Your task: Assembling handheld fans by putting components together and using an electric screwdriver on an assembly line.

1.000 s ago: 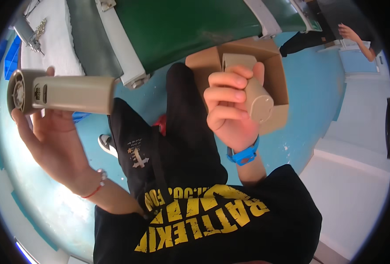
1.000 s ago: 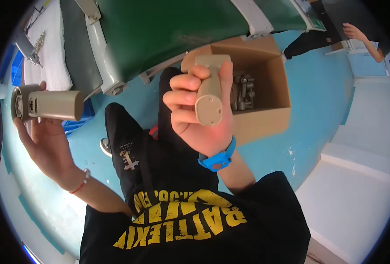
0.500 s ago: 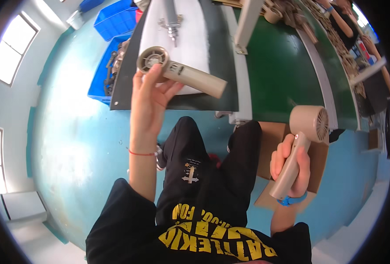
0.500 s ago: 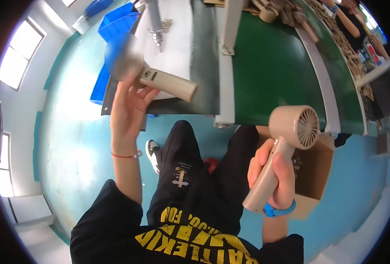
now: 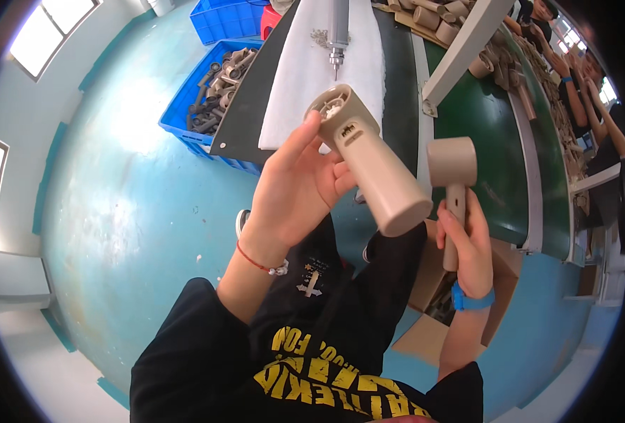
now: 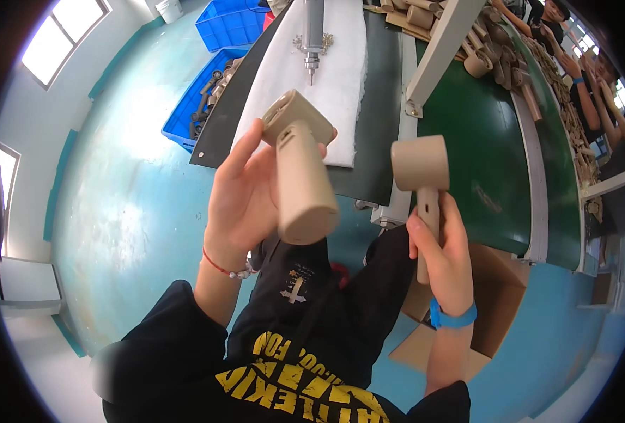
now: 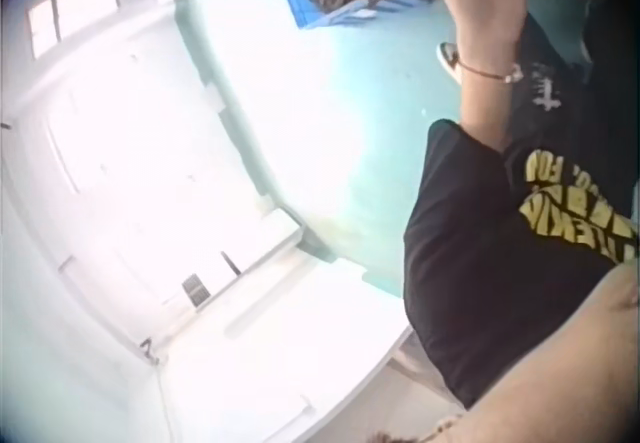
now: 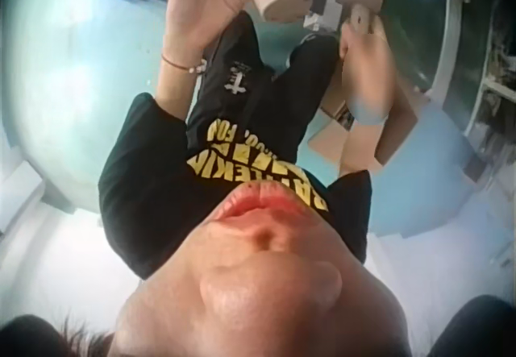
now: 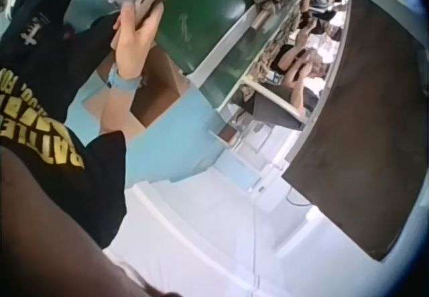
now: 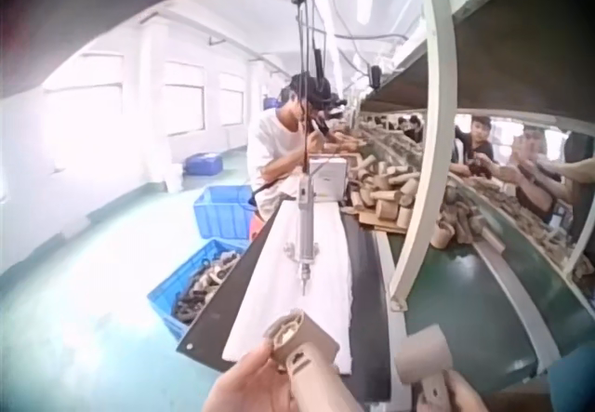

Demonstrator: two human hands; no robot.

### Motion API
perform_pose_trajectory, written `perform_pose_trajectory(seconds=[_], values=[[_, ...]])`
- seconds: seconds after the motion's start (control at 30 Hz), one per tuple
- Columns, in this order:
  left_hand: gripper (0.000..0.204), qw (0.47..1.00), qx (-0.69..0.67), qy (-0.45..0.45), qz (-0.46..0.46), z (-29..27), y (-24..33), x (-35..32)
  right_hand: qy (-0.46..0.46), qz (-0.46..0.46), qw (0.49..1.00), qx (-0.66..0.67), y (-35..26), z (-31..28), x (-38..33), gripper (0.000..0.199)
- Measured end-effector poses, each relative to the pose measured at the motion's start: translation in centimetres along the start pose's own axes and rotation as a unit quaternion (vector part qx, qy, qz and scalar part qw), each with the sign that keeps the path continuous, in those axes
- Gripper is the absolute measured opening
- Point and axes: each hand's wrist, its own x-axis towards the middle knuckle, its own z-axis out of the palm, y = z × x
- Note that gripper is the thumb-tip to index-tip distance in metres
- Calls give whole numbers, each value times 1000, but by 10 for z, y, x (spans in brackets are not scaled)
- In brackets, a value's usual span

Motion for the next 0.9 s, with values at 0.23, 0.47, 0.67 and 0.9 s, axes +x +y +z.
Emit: perform_pose_trajectory(seconds=[0.23,0.47,0.67,0.9], values=[[47,989,102,-90,63,1,-1,-13,62,-166,934,-309,36,1,68,61],[83,979,85,-173,68,0,-6,-19,94,-231,907,-338,41,27,102,68],[91,966,183,-181,33,7,-17,-17,140,-230,936,-226,52,26,109,69],[89,941,307,-113,92,11,-25,-18,119,-193,937,-265,10,26,44,42]])
